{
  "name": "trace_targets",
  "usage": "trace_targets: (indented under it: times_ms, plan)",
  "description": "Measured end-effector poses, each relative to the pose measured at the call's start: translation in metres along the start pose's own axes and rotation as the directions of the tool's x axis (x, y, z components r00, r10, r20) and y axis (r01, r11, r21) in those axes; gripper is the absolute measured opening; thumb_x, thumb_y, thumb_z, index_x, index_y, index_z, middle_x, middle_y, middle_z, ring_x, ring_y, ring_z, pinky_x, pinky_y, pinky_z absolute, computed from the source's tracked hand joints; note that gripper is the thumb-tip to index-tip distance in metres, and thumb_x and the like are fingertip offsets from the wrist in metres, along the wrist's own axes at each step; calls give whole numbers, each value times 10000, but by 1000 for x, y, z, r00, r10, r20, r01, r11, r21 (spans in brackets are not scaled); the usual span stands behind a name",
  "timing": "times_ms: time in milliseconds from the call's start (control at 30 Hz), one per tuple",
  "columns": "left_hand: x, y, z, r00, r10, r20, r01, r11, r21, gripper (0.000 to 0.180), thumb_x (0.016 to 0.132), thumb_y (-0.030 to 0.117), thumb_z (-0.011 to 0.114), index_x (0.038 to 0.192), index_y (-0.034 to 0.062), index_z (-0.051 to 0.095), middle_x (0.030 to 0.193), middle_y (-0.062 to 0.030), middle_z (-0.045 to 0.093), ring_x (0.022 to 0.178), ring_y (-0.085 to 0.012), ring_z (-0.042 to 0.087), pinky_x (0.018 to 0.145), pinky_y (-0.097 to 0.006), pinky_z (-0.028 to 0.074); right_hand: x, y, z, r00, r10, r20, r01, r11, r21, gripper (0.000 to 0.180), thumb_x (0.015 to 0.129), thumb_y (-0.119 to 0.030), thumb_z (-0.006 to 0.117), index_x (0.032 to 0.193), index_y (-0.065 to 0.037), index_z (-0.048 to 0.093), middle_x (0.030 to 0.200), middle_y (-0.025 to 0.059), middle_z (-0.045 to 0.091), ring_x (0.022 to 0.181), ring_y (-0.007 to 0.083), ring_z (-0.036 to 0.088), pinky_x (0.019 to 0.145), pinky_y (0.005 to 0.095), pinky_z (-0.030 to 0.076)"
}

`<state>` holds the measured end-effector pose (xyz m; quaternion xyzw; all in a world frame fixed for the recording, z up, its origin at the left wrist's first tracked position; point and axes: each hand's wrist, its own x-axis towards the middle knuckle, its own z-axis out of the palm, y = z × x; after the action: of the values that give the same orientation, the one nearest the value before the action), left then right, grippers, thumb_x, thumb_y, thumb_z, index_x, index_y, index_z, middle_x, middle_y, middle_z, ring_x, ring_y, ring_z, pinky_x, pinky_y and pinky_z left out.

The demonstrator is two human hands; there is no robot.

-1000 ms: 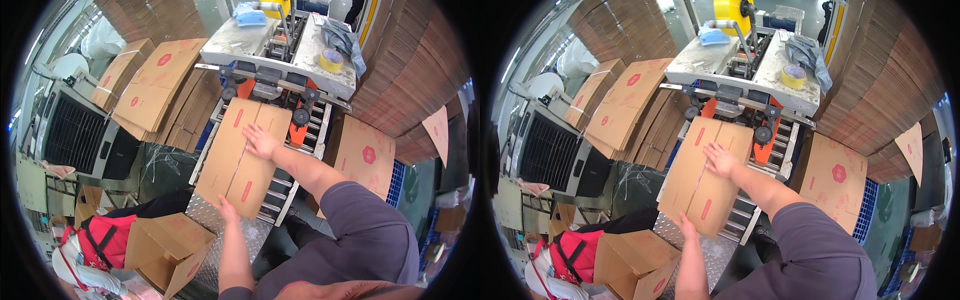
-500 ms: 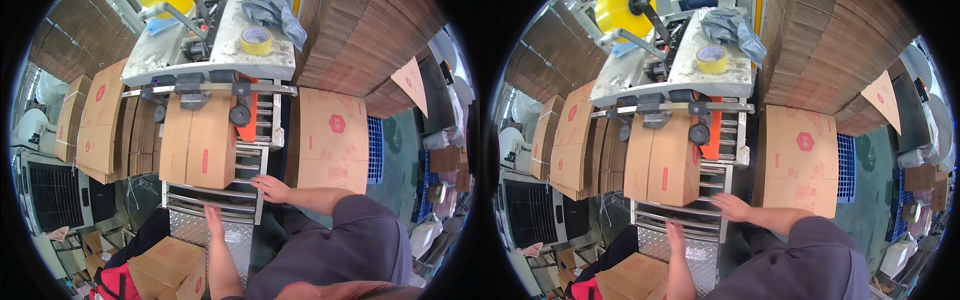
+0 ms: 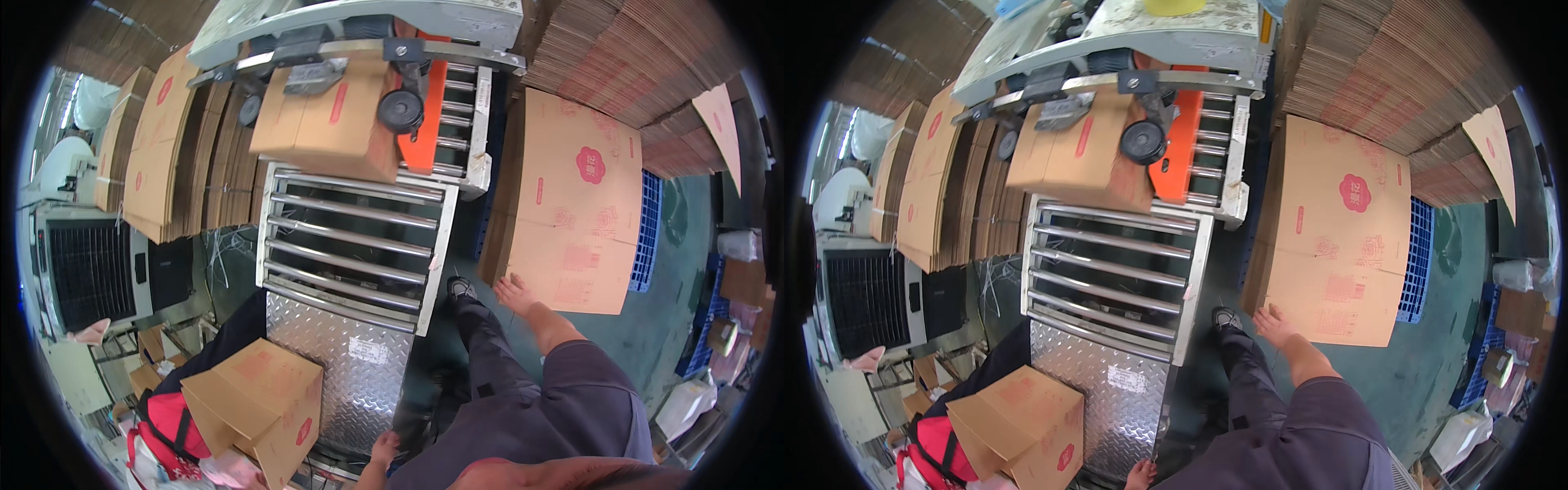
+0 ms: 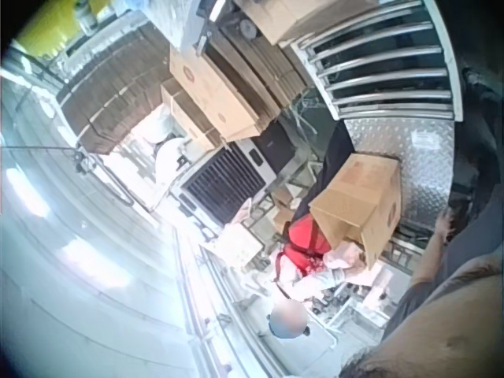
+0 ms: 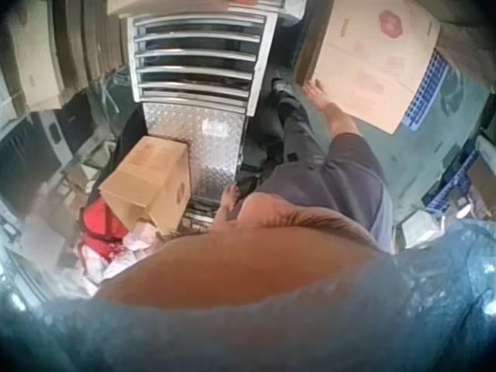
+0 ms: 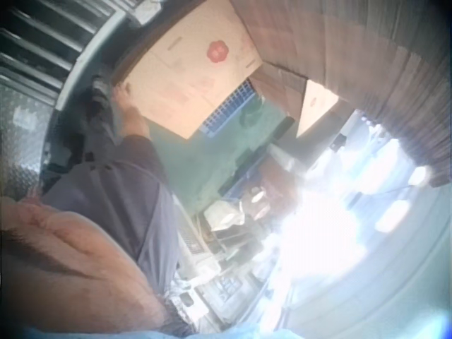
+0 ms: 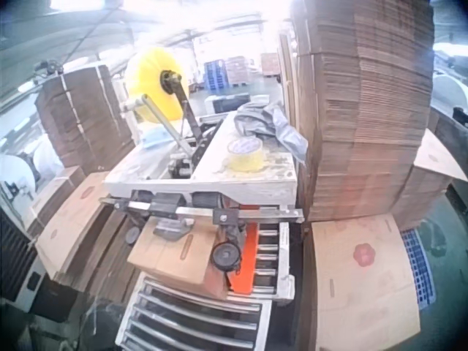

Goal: The person packs pink wrapped items into cardboard boxes and pushes the boxes onto a conveyor belt.

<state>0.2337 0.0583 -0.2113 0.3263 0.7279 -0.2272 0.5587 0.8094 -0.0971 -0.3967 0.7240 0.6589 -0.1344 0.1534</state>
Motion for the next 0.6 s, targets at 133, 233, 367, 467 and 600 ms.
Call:
trace_targets:
  times_ms: [133,233,367,467,600]
  plan:
    - [16,-44,-4,991,130,-32,-133,982,-137,494,972,345,589,1357,45,509,1097,-77,676,929,-162,642,741,-287,493,-18,9,-32,993,-97,-68,90,991,-100,504,942,-286,451,1410,-99,468,1461,50,463,1393,234,376,1133,475,290]
    - [23,-69,-10,978,204,-44,-206,977,-46,504,971,335,588,1367,33,509,1091,-88,672,913,-167,636,792,-295,503,-35,10,-57,989,-98,-108,96,995,-22,486,946,-258,438,1402,-94,464,1467,70,458,1377,249,400,1105,461,341]
    - [3,-90,-11,916,395,-76,-347,872,346,532,952,363,591,1347,12,531,1180,-126,668,1025,-208,653,904,-321,494,-60,12,-68,995,-73,-64,68,995,-71,432,949,-230,436,1361,-113,493,1478,60,442,1365,244,409,1067,442,393]
    - [2,-114,-29,853,507,-122,-455,838,303,555,930,410,588,1322,18,556,1220,-152,655,1106,-246,639,960,-342,473,-51,12,-97,999,-31,-29,28,996,-87,438,959,-212,419,1390,-149,458,1512,51,395,1376,240,387,1081,439,382]
    - [-30,-165,-57,906,386,-174,-325,897,299,573,916,451,572,1306,31,575,1229,-171,648,1148,-279,622,996,-353,460,-42,14,-114,995,58,-81,-67,992,-112,445,984,-264,398,1416,-161,421,1540,29,354,1391,231,362,1092,419,363]
